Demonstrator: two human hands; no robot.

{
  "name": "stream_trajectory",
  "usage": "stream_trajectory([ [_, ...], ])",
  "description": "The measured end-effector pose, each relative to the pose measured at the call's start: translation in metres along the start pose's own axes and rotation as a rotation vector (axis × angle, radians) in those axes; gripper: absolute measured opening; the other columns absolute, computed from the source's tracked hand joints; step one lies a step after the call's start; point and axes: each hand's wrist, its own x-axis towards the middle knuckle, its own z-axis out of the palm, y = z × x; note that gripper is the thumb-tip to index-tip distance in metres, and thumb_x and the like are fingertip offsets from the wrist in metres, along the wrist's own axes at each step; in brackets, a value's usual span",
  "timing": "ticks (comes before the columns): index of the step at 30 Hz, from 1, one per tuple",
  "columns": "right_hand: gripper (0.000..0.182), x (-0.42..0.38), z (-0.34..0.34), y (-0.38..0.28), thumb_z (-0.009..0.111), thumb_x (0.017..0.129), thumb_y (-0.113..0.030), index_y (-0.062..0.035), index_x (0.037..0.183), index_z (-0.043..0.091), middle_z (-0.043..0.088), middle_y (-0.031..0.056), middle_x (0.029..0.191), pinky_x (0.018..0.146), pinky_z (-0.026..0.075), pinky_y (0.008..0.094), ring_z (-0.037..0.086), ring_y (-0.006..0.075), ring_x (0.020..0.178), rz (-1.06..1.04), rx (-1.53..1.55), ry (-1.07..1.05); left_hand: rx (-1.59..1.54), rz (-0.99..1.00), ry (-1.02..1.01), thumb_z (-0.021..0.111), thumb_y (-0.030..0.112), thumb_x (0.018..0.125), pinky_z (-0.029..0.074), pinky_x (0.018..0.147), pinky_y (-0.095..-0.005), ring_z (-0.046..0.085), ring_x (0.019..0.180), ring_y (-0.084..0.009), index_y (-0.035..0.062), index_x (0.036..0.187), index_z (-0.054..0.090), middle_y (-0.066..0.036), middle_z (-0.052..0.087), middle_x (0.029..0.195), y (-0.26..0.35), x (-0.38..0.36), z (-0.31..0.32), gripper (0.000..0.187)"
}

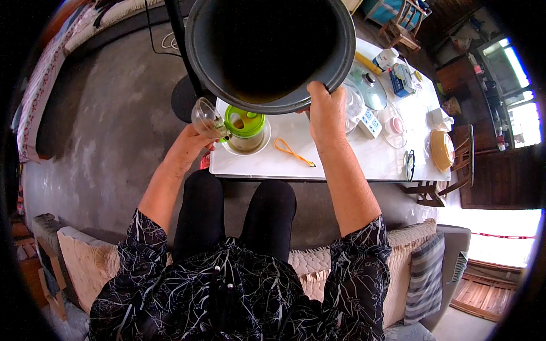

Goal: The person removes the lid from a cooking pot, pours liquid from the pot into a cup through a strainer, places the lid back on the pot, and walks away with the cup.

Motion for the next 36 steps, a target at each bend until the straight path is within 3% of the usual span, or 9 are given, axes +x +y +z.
stream_trajectory([
  [14,0.018,-0.0030,0.0028,0.0015,0.050,0.074,-0.012,0.0045,0.078,0.054,0.051,0.0055,0.061,0.040,0.044,0.0279,0.051,0.0155,0.048,-0.021,-0.010,0.029,0.006,-0.045,0.003,0.059,0.016,0.080,0.043,0.065,-0.0248,0.050,0.066,-0.0123,0.0003,0.096,0.059,-0.004,0.056,0.075,0.0003,0.0008,0.0003,0.022],
  [16,0.022,-0.0028,-0.0010,0.0014,0.051,0.073,-0.012,0.0039,0.089,0.051,0.053,0.0074,0.075,0.048,0.047,0.0280,0.055,0.0157,0.060,0.032,-0.046,-0.021,0.015,-0.044,-0.004,0.059,0.016,0.080,0.043,0.065,-0.0251,0.050,0.067,-0.0124,0.0002,0.096,0.059,-0.004,0.056,0.076,-0.0005,0.0014,-0.0002,0.023],
  [29,0.023,-0.0028,-0.0020,0.0037,0.052,0.073,-0.012,0.0047,0.089,0.050,0.053,0.0081,0.075,0.046,0.048,0.0289,0.056,0.0172,0.059,0.027,-0.050,-0.037,0.015,-0.007,-0.019,0.059,0.017,0.080,0.043,0.065,-0.0258,0.050,0.068,-0.0124,0.0001,0.097,0.061,-0.004,0.059,0.080,-0.0017,0.0017,-0.0014,0.024],
  [31,0.018,-0.0037,0.0014,0.0048,0.050,0.073,-0.013,0.0040,0.079,0.054,0.051,0.0059,0.062,0.039,0.044,0.0278,0.052,0.0157,0.049,-0.016,-0.044,0.035,0.023,-0.013,-0.021,0.059,0.017,0.080,0.043,0.065,-0.0258,0.050,0.069,-0.0124,0.0000,0.097,0.061,-0.004,0.059,0.080,-0.0009,0.0011,-0.0015,0.024],
  [36,0.019,-0.0061,0.0048,0.0029,0.050,0.074,-0.013,0.0043,0.079,0.054,0.051,0.0056,0.063,0.039,0.044,0.0279,0.052,0.0155,0.050,-0.014,-0.027,0.029,0.006,0.003,-0.030,0.059,0.019,0.081,0.043,0.066,-0.0260,0.050,0.069,-0.0129,0.0002,0.096,0.060,-0.005,0.058,0.081,-0.0004,0.0006,-0.0015,0.024],
])
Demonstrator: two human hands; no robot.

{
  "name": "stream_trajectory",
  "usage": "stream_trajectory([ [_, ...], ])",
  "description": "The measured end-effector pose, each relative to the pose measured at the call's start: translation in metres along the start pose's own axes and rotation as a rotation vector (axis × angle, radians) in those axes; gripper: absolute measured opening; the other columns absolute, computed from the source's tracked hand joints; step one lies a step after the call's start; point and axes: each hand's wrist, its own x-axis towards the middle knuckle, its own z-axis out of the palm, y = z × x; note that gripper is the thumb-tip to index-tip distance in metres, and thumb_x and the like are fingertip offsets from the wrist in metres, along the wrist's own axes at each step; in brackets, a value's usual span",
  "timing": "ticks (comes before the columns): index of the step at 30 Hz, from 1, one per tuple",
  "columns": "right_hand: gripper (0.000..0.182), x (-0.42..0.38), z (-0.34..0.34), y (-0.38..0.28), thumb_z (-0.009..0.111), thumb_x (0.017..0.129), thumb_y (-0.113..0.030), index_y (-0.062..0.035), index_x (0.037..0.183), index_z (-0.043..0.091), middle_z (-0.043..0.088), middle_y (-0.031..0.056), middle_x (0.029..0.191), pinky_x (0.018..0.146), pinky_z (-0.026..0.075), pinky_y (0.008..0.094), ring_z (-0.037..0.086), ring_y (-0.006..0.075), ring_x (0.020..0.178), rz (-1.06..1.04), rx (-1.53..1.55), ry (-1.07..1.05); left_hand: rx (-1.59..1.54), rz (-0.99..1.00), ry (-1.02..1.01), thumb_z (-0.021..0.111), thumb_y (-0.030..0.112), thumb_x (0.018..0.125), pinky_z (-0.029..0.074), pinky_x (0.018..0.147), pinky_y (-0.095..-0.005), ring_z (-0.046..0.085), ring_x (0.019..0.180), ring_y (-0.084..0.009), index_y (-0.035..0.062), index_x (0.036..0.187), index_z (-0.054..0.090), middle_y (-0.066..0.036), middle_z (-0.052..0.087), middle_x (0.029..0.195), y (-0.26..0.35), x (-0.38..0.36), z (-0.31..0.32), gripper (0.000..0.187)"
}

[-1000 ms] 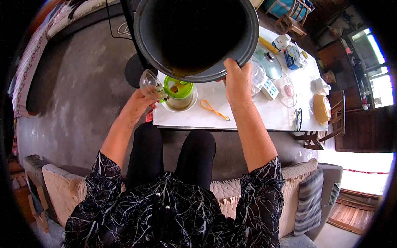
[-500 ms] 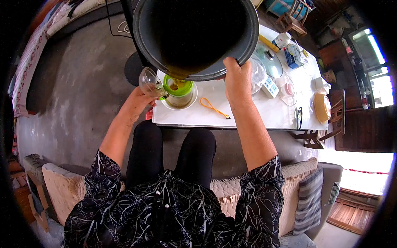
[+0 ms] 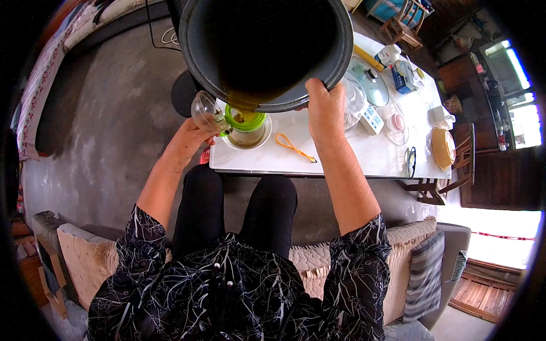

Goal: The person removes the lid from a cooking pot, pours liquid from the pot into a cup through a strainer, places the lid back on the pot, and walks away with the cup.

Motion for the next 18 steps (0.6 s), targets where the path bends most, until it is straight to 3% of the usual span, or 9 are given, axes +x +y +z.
stream_trajectory([
  [2,0.018,-0.0009,-0.0005,-0.0016,0.049,0.074,-0.013,0.0042,0.078,0.054,0.051,0.0057,0.063,0.040,0.044,0.0279,0.052,0.0155,0.050,0.008,-0.009,-0.002,-0.006,0.005,0.001,0.059,0.019,0.082,0.043,0.066,-0.0261,0.050,0.069,-0.0129,0.0002,0.096,0.060,-0.005,0.058,0.081,-0.0017,0.0002,-0.0003,0.024],
  [4,0.025,-0.0012,-0.0032,-0.0030,0.052,0.073,-0.013,0.0053,0.089,0.050,0.051,0.0088,0.074,0.047,0.048,0.0288,0.056,0.0178,0.058,0.052,-0.039,-0.072,-0.012,0.009,0.003,0.058,0.019,0.082,0.043,0.066,-0.0263,0.050,0.069,-0.0130,0.0002,0.097,0.060,-0.005,0.058,0.081,-0.0011,-0.0004,0.0001,0.024],
  [14,0.024,-0.0011,-0.0037,0.0002,0.053,0.072,-0.014,0.0043,0.089,0.051,0.052,0.0077,0.075,0.047,0.047,0.0287,0.055,0.0169,0.058,0.038,0.005,-0.090,0.003,-0.001,0.000,0.058,0.021,0.081,0.043,0.067,-0.0267,0.050,0.069,-0.0134,-0.0001,0.097,0.060,-0.005,0.059,0.081,0.0022,-0.0013,0.0001,0.026],
  [16,0.019,-0.0003,-0.0018,0.0020,0.050,0.073,-0.013,0.0047,0.077,0.054,0.054,0.0067,0.063,0.042,0.044,0.0270,0.052,0.0156,0.050,0.001,0.012,-0.025,0.018,-0.011,-0.002,0.058,0.021,0.081,0.043,0.067,-0.0267,0.050,0.070,-0.0134,-0.0004,0.097,0.060,-0.006,0.059,0.081,0.0025,-0.0015,0.0003,0.027],
  [18,0.021,-0.0010,-0.0040,-0.0010,0.051,0.072,-0.014,0.0041,0.084,0.052,0.053,0.0071,0.069,0.045,0.045,0.0277,0.053,0.0160,0.055,0.027,0.000,-0.055,0.012,0.003,0.004,0.058,0.021,0.081,0.043,0.067,-0.0266,0.050,0.070,-0.0135,-0.0006,0.098,0.060,-0.006,0.059,0.083,0.0012,-0.0011,0.0003,0.027],
])
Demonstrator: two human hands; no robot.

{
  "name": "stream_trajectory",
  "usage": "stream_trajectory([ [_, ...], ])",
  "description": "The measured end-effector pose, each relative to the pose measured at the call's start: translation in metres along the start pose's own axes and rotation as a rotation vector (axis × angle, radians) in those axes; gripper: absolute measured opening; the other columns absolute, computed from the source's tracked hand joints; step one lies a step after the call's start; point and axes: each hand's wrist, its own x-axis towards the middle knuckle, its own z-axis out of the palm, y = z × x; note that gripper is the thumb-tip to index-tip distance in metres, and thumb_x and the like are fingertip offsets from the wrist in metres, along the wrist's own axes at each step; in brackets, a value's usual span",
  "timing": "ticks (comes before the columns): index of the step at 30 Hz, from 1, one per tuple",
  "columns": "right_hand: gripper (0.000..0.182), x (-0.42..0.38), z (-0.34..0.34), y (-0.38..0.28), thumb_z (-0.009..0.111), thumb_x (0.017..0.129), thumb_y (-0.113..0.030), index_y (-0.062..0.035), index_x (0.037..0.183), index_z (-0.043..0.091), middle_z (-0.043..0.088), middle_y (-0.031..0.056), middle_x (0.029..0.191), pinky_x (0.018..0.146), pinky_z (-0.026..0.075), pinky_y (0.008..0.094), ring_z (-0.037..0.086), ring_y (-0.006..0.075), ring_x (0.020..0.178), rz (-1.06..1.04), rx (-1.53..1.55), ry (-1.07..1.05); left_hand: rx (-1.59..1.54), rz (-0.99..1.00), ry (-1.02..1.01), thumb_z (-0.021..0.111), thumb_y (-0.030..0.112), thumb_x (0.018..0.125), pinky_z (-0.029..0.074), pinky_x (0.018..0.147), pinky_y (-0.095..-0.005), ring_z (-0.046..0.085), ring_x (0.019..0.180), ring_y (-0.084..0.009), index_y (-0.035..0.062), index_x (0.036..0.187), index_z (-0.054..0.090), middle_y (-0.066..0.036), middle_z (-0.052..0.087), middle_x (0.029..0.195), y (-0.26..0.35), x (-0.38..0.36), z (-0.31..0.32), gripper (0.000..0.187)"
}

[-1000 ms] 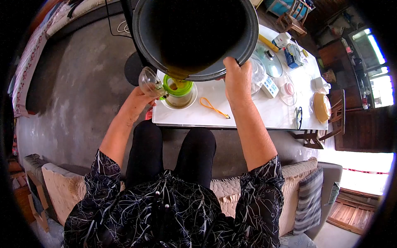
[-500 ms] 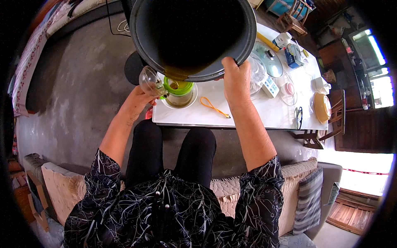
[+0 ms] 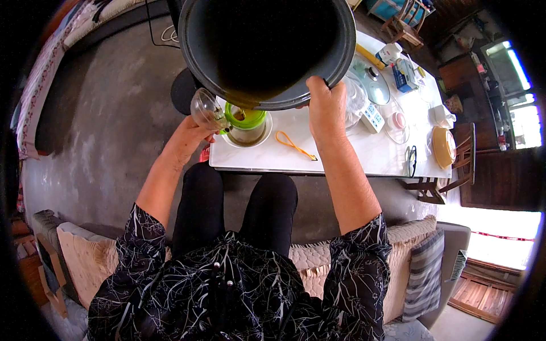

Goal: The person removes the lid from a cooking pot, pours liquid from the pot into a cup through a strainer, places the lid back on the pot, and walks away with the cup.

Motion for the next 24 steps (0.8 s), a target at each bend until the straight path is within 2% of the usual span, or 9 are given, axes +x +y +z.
stream_trajectory([
  [1,0.026,-0.0003,-0.0008,-0.0010,0.053,0.072,-0.014,0.0036,0.091,0.050,0.052,0.0076,0.076,0.047,0.046,0.0284,0.055,0.0164,0.060,0.026,-0.012,-0.030,0.000,0.000,0.000,0.058,0.021,0.081,0.043,0.067,-0.0266,0.050,0.070,-0.0135,-0.0006,0.098,0.060,-0.006,0.059,0.083,-0.0006,0.0003,-0.0003,0.027],
  [10,0.027,0.0005,-0.0011,0.0019,0.054,0.072,-0.014,0.0044,0.091,0.049,0.050,0.0080,0.077,0.048,0.048,0.0283,0.054,0.0163,0.059,0.026,-0.038,0.001,-0.003,-0.012,-0.018,0.058,0.022,0.081,0.043,0.069,-0.0277,0.050,0.073,-0.0144,0.0001,0.100,0.059,-0.007,0.059,0.088,-0.0009,0.0007,-0.0011,0.028],
  [24,0.027,-0.0008,0.0011,0.0011,0.053,0.072,-0.016,0.0043,0.090,0.050,0.052,0.0089,0.078,0.052,0.048,0.0296,0.055,0.0174,0.065,0.021,-0.030,-0.019,-0.021,-0.014,0.010,0.059,0.020,0.081,0.043,0.067,-0.0272,0.050,0.070,-0.0135,0.0000,0.097,0.060,-0.005,0.058,0.081,-0.0023,0.0004,-0.0004,0.026],
])
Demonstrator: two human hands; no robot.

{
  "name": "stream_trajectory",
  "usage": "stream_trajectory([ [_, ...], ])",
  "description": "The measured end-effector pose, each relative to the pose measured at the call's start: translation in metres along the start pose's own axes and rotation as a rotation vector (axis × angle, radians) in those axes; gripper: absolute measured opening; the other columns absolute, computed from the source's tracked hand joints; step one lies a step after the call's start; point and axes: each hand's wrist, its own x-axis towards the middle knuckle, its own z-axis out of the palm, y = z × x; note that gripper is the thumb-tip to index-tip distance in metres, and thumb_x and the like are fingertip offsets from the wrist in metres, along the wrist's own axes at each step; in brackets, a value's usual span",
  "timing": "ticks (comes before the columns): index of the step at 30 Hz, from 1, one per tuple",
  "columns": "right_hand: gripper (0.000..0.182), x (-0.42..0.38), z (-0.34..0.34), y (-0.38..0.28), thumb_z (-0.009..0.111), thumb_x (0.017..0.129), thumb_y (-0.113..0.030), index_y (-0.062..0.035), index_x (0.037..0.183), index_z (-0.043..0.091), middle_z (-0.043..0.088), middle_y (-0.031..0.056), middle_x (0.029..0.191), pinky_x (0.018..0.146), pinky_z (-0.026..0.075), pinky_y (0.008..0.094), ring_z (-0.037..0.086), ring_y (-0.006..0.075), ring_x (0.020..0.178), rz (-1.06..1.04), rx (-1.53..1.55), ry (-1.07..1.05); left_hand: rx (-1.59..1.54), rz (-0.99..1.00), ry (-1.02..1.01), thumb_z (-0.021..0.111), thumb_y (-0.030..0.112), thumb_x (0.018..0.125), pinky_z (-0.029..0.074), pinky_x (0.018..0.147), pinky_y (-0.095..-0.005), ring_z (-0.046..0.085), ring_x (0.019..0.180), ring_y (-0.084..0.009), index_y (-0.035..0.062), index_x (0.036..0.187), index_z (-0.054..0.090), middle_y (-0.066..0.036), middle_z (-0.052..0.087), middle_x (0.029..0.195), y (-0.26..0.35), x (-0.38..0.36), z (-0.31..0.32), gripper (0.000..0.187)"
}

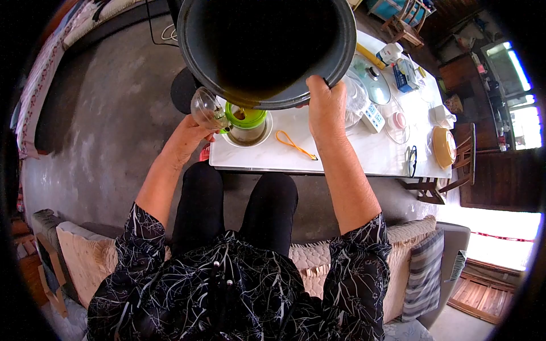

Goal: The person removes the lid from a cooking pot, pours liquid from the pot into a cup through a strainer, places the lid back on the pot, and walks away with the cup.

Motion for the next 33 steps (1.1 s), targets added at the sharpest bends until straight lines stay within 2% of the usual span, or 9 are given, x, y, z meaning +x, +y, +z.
stream_trajectory([
  [10,0.024,-0.004,0.002,-0.006,0.054,0.072,-0.014,0.0032,0.088,0.052,0.051,0.0071,0.080,0.056,0.047,0.0300,0.051,0.0152,0.068,-0.016,0.004,0.000,-0.001,0.005,-0.003,0.060,0.021,0.080,0.042,0.066,-0.0268,0.049,0.068,-0.0134,0.0005,0.096,0.061,-0.005,0.057,0.078,0.001,0.000,0.000,0.025],
  [23,0.023,-0.007,0.005,-0.010,0.053,0.073,-0.014,0.0031,0.088,0.051,0.049,0.0058,0.078,0.056,0.046,0.0286,0.050,0.0150,0.067,0.010,-0.041,0.031,0.019,-0.009,0.006,0.059,0.019,0.081,0.042,0.066,-0.0267,0.049,0.067,-0.0133,0.0003,0.095,0.061,-0.005,0.056,0.077,0.006,-0.002,0.001,0.024],
  [33,0.022,-0.008,0.004,-0.010,0.055,0.071,-0.014,0.0000,0.087,0.052,0.049,0.0037,0.079,0.062,0.043,0.0292,0.047,0.0128,0.071,0.000,-0.009,0.016,0.052,-0.004,0.000,0.058,0.019,0.081,0.043,0.065,-0.0263,0.049,0.066,-0.0128,-0.0001,0.096,0.061,-0.005,0.057,0.077,-0.001,0.002,-0.001,0.024],
])
